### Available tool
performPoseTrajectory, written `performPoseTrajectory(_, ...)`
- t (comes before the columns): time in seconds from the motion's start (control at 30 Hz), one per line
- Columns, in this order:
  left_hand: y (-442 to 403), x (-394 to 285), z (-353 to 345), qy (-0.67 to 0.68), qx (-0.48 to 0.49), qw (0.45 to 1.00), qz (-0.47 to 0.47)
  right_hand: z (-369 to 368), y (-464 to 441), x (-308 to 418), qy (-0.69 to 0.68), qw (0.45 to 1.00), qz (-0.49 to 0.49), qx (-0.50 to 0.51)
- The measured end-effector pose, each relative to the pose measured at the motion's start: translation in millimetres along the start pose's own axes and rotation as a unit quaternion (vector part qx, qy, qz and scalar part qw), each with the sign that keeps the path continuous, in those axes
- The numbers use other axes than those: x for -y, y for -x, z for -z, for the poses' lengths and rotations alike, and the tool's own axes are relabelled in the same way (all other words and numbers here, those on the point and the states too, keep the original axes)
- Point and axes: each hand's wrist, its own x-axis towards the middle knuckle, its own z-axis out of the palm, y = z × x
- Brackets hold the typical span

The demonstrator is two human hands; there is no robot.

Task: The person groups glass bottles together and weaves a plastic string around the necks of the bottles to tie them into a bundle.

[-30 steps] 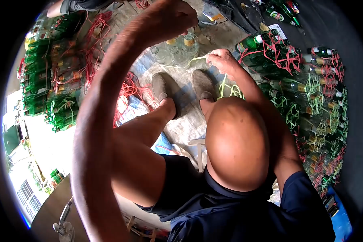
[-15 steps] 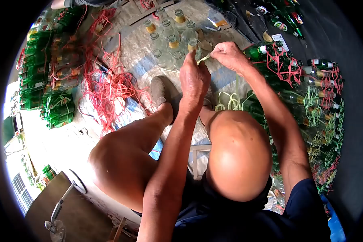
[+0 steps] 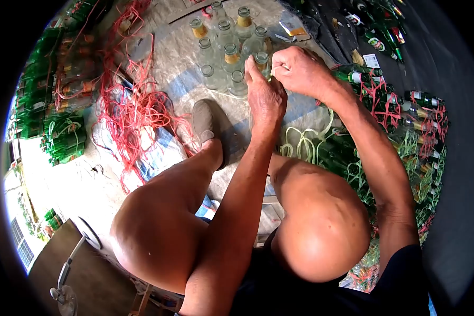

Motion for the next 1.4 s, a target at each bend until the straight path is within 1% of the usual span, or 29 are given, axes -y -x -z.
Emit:
performPoseTrajectory(0.1, -7, 6, -4, 0.022, -0.004, 1.0, 0.01, 7, -9, 10, 0.045, 0.998, 0.035, 0.012)
performPoseTrajectory(0.2, -9, 6, -10, 0.03, -0.023, 0.999, 0.029, 15, -17, 22, 0.078, 0.995, 0.049, 0.031)
performPoseTrajectory(0.3, -14, 12, -12, 0.034, -0.037, 0.999, 0.002, 12, -25, 19, 0.121, 0.986, 0.112, -0.003)
performPoseTrajectory(0.43, -15, 8, -16, 0.067, -0.047, 0.996, 0.028, 18, -38, 24, 0.172, 0.974, 0.147, 0.033)
performPoseTrajectory(0.53, -17, 11, -16, 0.059, -0.055, 0.997, 0.002, 16, -48, 19, 0.192, 0.964, 0.184, 0.021)
performPoseTrajectory(0.63, -15, 7, -16, 0.06, -0.06, 0.996, 0.024, 19, -58, 21, 0.195, 0.968, 0.152, 0.046)
performPoseTrajectory(0.73, -15, 6, -15, 0.06, -0.064, 0.996, 0.028, 24, -64, 27, 0.211, 0.963, 0.146, 0.082)
performPoseTrajectory(0.83, -16, 7, -15, 0.053, -0.065, 0.996, 0.023, 22, -69, 20, 0.181, 0.968, 0.156, 0.071)
performPoseTrajectory(0.93, -15, 4, -12, 0.071, -0.041, 0.996, 0.044, 23, -75, 15, 0.159, 0.972, 0.158, 0.07)
performPoseTrajectory(1.03, -15, 4, -10, 0.063, -0.039, 0.997, 0.036, 22, -82, 2, 0.129, 0.978, 0.15, 0.07)
performPoseTrajectory(1.13, -17, 7, -14, 0.086, -0.075, 0.993, 0.021, 22, -75, -6, 0.091, 0.987, 0.115, 0.07)
performPoseTrajectory(1.23, -18, 12, -16, 0.085, -0.078, 0.993, 0.008, 11, -66, -23, 0.062, 0.993, 0.095, 0.032)
performPoseTrajectory(1.33, -19, 12, -14, 0.071, -0.095, 0.993, -0.026, -4, -44, -37, 0.011, 0.995, 0.094, -0.023)
performPoseTrajectory(1.37, -17, 12, -13, 0.061, -0.062, 0.996, 0.0, -13, -37, -40, 0.015, 0.995, 0.084, -0.044)
performPoseTrajectory(1.4, -16, 10, -13, 0.055, -0.066, 0.996, -0.003, -21, -28, -40, 0.013, 0.995, 0.072, -0.07)
